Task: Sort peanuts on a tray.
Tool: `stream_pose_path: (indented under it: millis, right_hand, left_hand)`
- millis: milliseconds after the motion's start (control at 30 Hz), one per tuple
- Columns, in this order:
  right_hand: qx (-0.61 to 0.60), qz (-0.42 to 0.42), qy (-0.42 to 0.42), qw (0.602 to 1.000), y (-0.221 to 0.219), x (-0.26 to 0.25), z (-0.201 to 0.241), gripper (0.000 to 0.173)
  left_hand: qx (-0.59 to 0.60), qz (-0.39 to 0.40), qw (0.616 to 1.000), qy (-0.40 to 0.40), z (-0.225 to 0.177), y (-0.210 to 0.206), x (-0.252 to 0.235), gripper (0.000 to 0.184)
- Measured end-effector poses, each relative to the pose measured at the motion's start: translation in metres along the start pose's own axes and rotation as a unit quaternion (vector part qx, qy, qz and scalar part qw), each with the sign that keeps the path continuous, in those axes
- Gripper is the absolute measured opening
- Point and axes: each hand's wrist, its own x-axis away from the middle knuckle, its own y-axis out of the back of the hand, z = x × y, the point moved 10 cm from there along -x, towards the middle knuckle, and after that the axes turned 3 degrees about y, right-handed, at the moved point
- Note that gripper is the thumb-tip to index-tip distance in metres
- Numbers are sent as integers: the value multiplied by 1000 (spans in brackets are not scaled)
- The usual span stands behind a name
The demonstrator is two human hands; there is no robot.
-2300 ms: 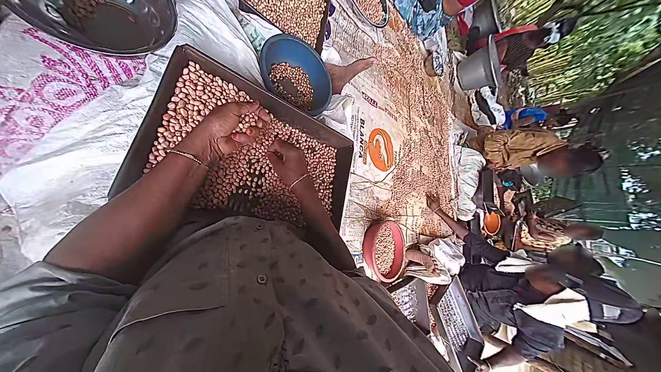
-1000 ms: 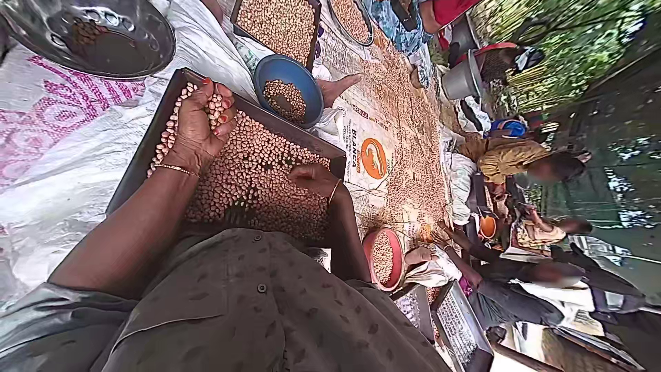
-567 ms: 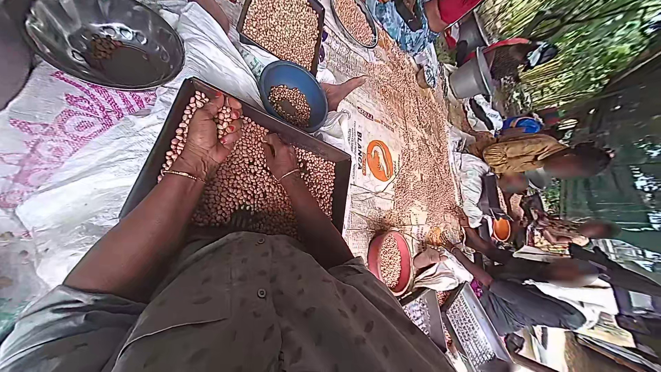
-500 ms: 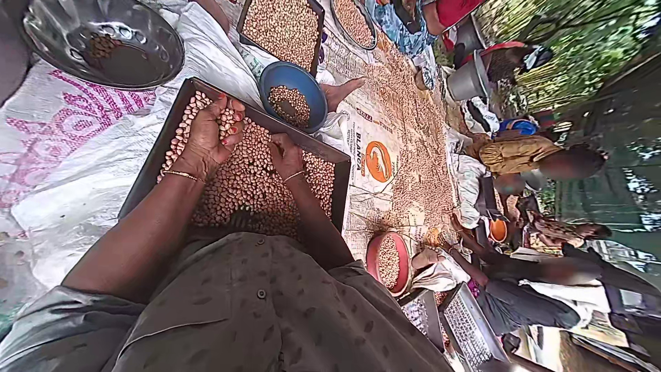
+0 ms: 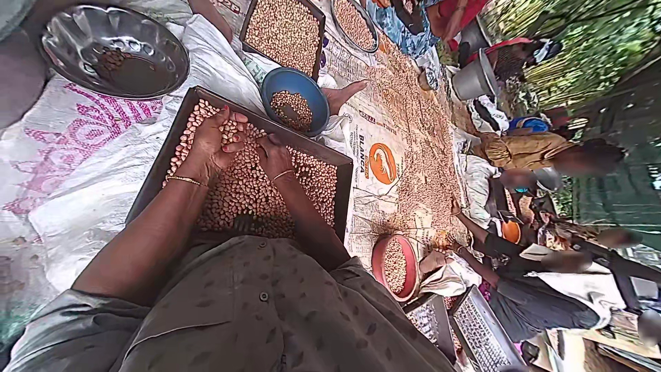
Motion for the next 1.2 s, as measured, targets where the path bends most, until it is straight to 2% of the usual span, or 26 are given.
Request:
stream_pose_path:
  millis: [233, 300, 333, 367, 400, 467, 500, 533, 567, 633, 700, 767, 833, 967, 1100, 1200]
  right_hand:
    - [6, -25, 28, 999, 5, 3, 4, 18]
    - [-45, -3, 11, 999, 15, 2, -2, 19]
    - [-112, -14, -4, 994, 24, -1, -8, 21]
    - [-212, -56, -22, 975, 35, -4, -18, 22]
    - [-336, -112, -52, 934, 47, -7, -29, 24]
    - [-569, -192, -149, 786, 63, -9, -52, 36]
    - [-618, -211, -199, 731, 65, -10, -60, 41]
    - [-627, -215, -218, 717, 65, -8, -62, 40]
    - [-607, -199, -200, 743, 64, -6, -54, 32]
    - [-518, -89, -100, 845, 51, -1, -14, 17]
    - [-370, 60, 5, 927, 20, 13, 28, 15]
    - [-182, 94, 104, 973, -3, 31, 48, 22]
    - [-62, 64, 147, 985, -10, 46, 55, 30]
    - [17, 53, 159, 986, -17, 48, 60, 26]
    - [-53, 26, 155, 986, -6, 46, 51, 16]
    - [-131, 10, 65, 989, 12, 25, 19, 17]
  left_hand:
    - [39, -14, 999, -28, -7, 4, 2, 47]
    - [47, -11, 998, -34, -7, 4, 0, 46]
    - [51, -6, 998, -38, -7, 4, -1, 46]
    - [53, -1, 998, -40, -8, 4, -2, 46]
    - [55, 3, 998, -43, -8, 3, -1, 46]
    - [68, 16, 996, -56, -11, 1, 0, 47]
    - [73, 25, 995, -64, -14, -1, 1, 48]
    - [75, 33, 994, -72, -16, -2, 3, 49]
    - [76, 42, 993, -82, -19, -4, 4, 49]
    - [79, 58, 990, -105, -24, -6, 5, 49]
    - [80, 58, 989, -109, -23, -5, 5, 49]
    - [79, 54, 990, -105, -22, -5, 5, 48]
    - [83, 53, 990, -100, -21, -4, 4, 49]
    - [74, 43, 991, -100, -20, -2, 3, 48]
    - [76, 44, 992, -94, -20, -3, 4, 48]
    - [58, 37, 994, -84, -18, -2, 2, 49]
